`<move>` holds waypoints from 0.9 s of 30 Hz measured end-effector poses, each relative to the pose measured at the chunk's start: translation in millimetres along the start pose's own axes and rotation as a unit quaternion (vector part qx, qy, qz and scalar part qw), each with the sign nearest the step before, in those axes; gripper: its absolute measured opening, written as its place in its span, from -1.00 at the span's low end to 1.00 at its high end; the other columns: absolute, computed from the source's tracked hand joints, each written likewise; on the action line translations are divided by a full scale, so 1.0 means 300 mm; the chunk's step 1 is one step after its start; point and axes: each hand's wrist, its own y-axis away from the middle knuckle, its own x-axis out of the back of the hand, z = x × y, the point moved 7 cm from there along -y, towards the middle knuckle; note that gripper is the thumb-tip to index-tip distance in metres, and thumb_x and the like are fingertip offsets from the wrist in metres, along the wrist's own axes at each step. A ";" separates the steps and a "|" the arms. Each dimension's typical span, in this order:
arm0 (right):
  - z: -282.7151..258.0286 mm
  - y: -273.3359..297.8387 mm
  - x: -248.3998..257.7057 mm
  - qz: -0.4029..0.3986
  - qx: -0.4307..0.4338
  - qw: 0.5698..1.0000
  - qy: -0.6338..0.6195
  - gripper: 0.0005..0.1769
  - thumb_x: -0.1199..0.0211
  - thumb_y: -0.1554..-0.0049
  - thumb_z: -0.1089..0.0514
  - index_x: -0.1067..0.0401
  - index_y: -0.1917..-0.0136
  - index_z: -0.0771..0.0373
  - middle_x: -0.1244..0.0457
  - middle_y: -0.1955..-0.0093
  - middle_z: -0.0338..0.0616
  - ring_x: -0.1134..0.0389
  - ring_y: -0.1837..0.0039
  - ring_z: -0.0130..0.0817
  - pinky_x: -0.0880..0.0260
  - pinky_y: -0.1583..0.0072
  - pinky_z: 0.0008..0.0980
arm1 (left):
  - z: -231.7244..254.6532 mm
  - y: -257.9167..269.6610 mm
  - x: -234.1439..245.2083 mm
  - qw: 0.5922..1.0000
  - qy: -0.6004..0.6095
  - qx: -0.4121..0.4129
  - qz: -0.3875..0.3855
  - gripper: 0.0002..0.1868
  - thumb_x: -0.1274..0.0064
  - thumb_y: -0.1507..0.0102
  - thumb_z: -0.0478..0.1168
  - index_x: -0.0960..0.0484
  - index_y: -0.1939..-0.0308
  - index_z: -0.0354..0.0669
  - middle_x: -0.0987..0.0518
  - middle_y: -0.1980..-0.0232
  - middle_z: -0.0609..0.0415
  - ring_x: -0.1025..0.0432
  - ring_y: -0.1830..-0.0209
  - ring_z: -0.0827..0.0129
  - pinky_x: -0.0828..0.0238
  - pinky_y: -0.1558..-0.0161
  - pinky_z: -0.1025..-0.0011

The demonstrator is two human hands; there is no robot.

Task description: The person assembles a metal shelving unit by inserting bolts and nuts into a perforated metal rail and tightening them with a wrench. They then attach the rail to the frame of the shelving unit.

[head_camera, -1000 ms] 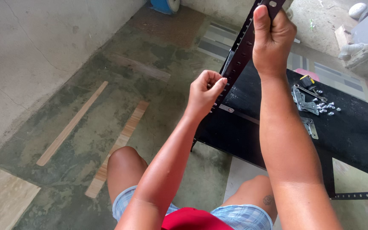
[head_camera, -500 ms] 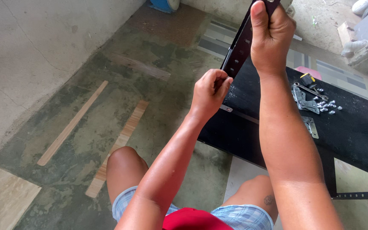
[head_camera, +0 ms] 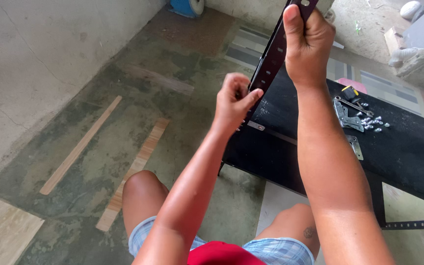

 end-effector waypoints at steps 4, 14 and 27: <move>0.002 0.000 0.004 -0.009 -0.006 1.000 -0.019 -0.48 -0.17 -0.50 -0.13 -0.29 0.18 0.25 -0.09 0.33 -0.42 -0.03 0.33 -0.62 0.04 0.23 -0.49 | -0.051 -0.046 -0.020 0.980 0.156 0.073 -0.102 -0.46 -0.33 -0.15 -0.13 -0.58 -0.19 -0.18 -0.69 0.06 0.13 -0.58 0.09 0.53 -0.56 0.05 0.52; -0.013 -0.001 0.018 -0.045 -0.033 0.998 -0.015 -0.47 -0.20 -0.54 -0.11 -0.39 0.15 0.30 -0.12 0.35 -0.40 -0.03 0.29 -0.62 0.05 0.21 -0.49 | -0.098 -0.026 -0.014 0.987 0.067 0.111 -0.091 -0.35 -0.29 -0.18 0.10 -0.67 -0.17 -0.35 -0.72 0.14 -0.03 -0.60 0.15 0.42 -0.57 0.12 0.45; -0.056 -0.025 0.022 -0.116 -0.073 0.989 -0.062 -0.51 -0.17 -0.59 0.04 -0.36 0.18 0.28 -0.19 0.37 -0.37 -0.14 0.35 -0.62 -0.07 0.28 -0.55 | -0.056 -0.019 -0.012 0.997 -0.030 0.035 -0.063 -0.39 -0.23 -0.27 0.10 -0.57 -0.33 -0.07 -0.61 0.20 0.23 -0.53 0.22 0.58 -0.55 0.19 0.49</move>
